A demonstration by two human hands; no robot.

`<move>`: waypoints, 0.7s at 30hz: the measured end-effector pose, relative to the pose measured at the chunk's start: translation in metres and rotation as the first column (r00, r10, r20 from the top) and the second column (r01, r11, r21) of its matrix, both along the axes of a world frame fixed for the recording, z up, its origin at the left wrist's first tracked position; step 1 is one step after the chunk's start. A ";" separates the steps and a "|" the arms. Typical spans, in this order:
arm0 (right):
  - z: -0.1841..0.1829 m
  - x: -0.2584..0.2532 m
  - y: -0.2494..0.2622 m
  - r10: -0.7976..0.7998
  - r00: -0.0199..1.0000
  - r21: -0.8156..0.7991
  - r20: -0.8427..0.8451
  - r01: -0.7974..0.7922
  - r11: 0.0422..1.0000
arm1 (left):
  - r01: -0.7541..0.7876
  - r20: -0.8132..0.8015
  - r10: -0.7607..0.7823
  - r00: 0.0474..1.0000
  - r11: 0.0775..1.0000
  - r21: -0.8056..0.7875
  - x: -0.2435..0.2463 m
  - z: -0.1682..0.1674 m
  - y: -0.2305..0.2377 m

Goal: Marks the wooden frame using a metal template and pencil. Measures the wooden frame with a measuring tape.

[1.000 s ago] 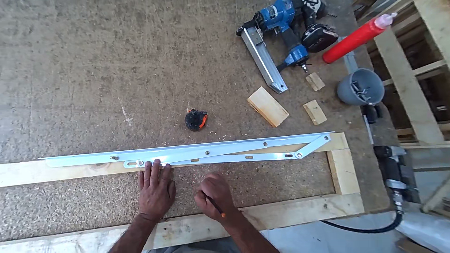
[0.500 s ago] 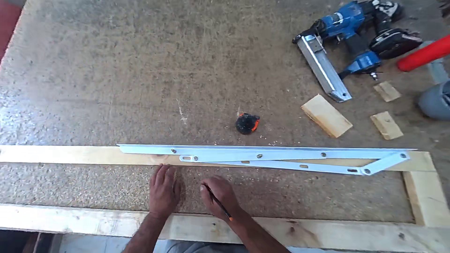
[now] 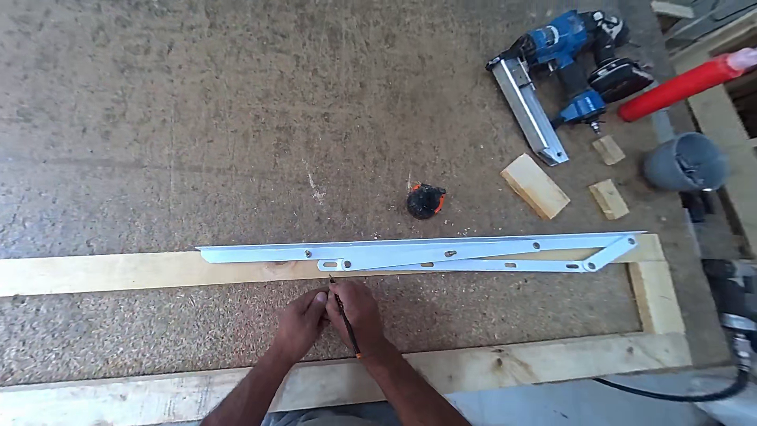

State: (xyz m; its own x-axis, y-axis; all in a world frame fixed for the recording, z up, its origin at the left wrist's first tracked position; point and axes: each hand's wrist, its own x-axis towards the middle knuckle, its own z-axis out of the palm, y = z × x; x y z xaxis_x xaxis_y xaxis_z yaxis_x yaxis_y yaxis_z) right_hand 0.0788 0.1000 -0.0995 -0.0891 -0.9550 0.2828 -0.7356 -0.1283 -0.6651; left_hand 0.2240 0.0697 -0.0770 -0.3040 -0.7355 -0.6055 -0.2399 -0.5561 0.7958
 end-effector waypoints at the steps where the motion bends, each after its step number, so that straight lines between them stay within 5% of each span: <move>1: 0.001 0.001 0.000 -0.009 1.000 -0.002 -0.006 0.009 1.000 | -0.034 -0.025 0.035 0.999 0.999 0.025 -0.003 -0.002 -0.002; 5: 0.002 0.003 -0.002 -0.022 1.000 -0.003 -0.009 0.022 1.000 | -0.121 -0.091 0.132 0.987 0.987 0.110 -0.003 -0.006 -0.005; 21: -0.002 0.006 0.002 -0.035 0.999 0.005 -0.013 0.035 0.999 | -0.105 -0.057 0.113 0.992 0.987 0.125 -0.003 -0.006 -0.005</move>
